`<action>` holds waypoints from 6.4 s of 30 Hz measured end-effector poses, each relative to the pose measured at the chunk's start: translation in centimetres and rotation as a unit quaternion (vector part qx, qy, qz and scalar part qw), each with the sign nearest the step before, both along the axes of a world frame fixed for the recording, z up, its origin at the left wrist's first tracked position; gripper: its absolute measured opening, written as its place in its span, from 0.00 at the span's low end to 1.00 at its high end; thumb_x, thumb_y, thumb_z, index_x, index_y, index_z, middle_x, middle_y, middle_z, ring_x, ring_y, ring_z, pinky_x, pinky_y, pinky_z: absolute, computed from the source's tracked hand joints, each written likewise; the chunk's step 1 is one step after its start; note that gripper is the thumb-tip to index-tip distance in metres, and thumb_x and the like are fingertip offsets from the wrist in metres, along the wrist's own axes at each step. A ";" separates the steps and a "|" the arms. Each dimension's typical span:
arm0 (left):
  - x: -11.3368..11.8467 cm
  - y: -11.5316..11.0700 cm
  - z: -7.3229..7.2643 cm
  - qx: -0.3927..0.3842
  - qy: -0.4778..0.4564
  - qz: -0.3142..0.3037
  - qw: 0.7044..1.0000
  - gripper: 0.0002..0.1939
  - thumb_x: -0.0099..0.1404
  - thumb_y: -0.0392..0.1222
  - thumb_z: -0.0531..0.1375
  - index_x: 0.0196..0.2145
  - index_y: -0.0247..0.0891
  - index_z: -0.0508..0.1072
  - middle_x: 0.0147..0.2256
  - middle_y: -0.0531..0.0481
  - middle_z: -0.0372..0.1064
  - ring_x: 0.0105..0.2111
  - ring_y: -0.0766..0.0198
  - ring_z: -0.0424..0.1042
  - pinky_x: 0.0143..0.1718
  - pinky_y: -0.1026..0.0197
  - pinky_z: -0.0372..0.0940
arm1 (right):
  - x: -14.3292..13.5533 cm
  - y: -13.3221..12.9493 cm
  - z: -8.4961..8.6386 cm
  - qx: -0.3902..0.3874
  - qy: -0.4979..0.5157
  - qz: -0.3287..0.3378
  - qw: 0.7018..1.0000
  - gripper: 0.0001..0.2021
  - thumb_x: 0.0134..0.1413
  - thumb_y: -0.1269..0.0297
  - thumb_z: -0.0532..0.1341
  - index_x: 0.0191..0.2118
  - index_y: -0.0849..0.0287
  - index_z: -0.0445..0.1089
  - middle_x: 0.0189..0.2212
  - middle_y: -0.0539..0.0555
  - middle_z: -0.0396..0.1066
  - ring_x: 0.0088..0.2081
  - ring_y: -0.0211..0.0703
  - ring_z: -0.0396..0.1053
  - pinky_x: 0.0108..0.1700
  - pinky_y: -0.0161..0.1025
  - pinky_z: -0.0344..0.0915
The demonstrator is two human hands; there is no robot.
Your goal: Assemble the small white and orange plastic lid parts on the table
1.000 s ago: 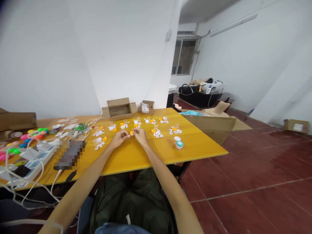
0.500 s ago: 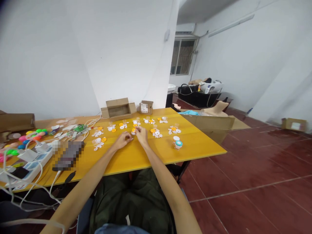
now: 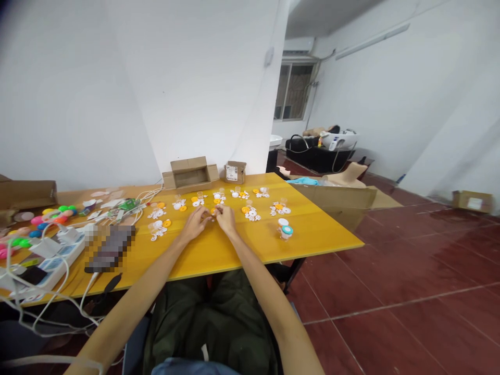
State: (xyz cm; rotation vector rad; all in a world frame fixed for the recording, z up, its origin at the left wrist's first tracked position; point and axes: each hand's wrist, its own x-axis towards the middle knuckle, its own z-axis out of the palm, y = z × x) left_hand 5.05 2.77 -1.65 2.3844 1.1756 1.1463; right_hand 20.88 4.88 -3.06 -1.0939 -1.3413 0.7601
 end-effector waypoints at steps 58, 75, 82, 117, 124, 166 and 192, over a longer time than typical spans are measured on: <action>-0.5 0.4 0.1 -0.030 -0.094 0.005 0.995 0.04 0.62 0.42 0.65 0.34 0.41 0.77 0.38 0.50 0.76 0.36 0.62 0.72 0.39 0.60 0.67 | -0.8 -0.8 0.5 -0.103 0.100 0.131 0.981 0.11 0.40 0.73 0.62 0.32 0.57 0.79 0.29 0.51 0.79 0.34 0.43 0.77 0.41 0.41 0.75; -0.5 0.3 0.6 -0.065 -0.126 -0.009 0.990 0.05 0.62 0.44 0.63 0.34 0.42 0.79 0.36 0.50 0.78 0.36 0.62 0.74 0.37 0.60 0.68 | -0.2 -1.8 1.7 -0.160 0.190 0.142 0.958 0.10 0.33 0.76 0.68 0.27 0.58 0.74 0.26 0.51 0.78 0.31 0.42 0.77 0.42 0.41 0.76; -0.7 0.4 0.6 -0.064 -0.126 -0.013 0.990 0.08 0.62 0.47 0.64 0.34 0.41 0.79 0.38 0.49 0.78 0.35 0.62 0.74 0.38 0.60 0.68 | -0.3 -1.6 1.6 -0.148 0.181 0.145 0.961 0.10 0.32 0.75 0.67 0.27 0.58 0.74 0.26 0.50 0.77 0.30 0.41 0.76 0.39 0.40 0.75; -1.0 1.0 -0.4 -0.020 -0.042 0.028 0.999 0.04 0.59 0.35 0.66 0.31 0.44 0.77 0.35 0.50 0.76 0.42 0.55 0.73 0.49 0.53 0.67 | 0.1 -0.6 0.8 -0.024 0.076 0.022 0.997 0.05 0.40 0.67 0.64 0.28 0.57 0.75 0.27 0.51 0.79 0.32 0.45 0.77 0.39 0.41 0.74; -0.6 0.2 0.5 -0.015 -0.059 -0.006 0.998 0.07 0.64 0.36 0.61 0.39 0.42 0.77 0.38 0.49 0.76 0.41 0.58 0.73 0.46 0.57 0.69 | -0.5 -0.8 0.6 -0.018 -0.001 0.071 0.997 0.04 0.41 0.71 0.64 0.27 0.56 0.71 0.26 0.48 0.76 0.28 0.41 0.76 0.33 0.37 0.73; -0.8 1.0 -0.8 -0.047 0.063 0.007 0.997 0.04 0.66 0.38 0.62 0.35 0.43 0.78 0.41 0.48 0.67 0.47 0.55 0.65 0.52 0.51 0.61 | -0.2 -1.8 1.2 0.058 -0.291 -0.006 0.955 0.13 0.48 0.78 0.59 0.30 0.55 0.78 0.35 0.54 0.79 0.39 0.45 0.75 0.45 0.39 0.70; -0.7 0.3 -0.4 -0.076 0.007 -0.051 0.996 0.20 0.62 0.45 0.65 0.51 0.41 0.68 0.50 0.44 0.69 0.51 0.55 0.71 0.56 0.52 0.66 | 0.1 -3.3 2.2 0.070 -0.343 -0.064 0.935 0.13 0.57 0.73 0.56 0.40 0.52 0.77 0.42 0.54 0.79 0.42 0.47 0.75 0.44 0.39 0.68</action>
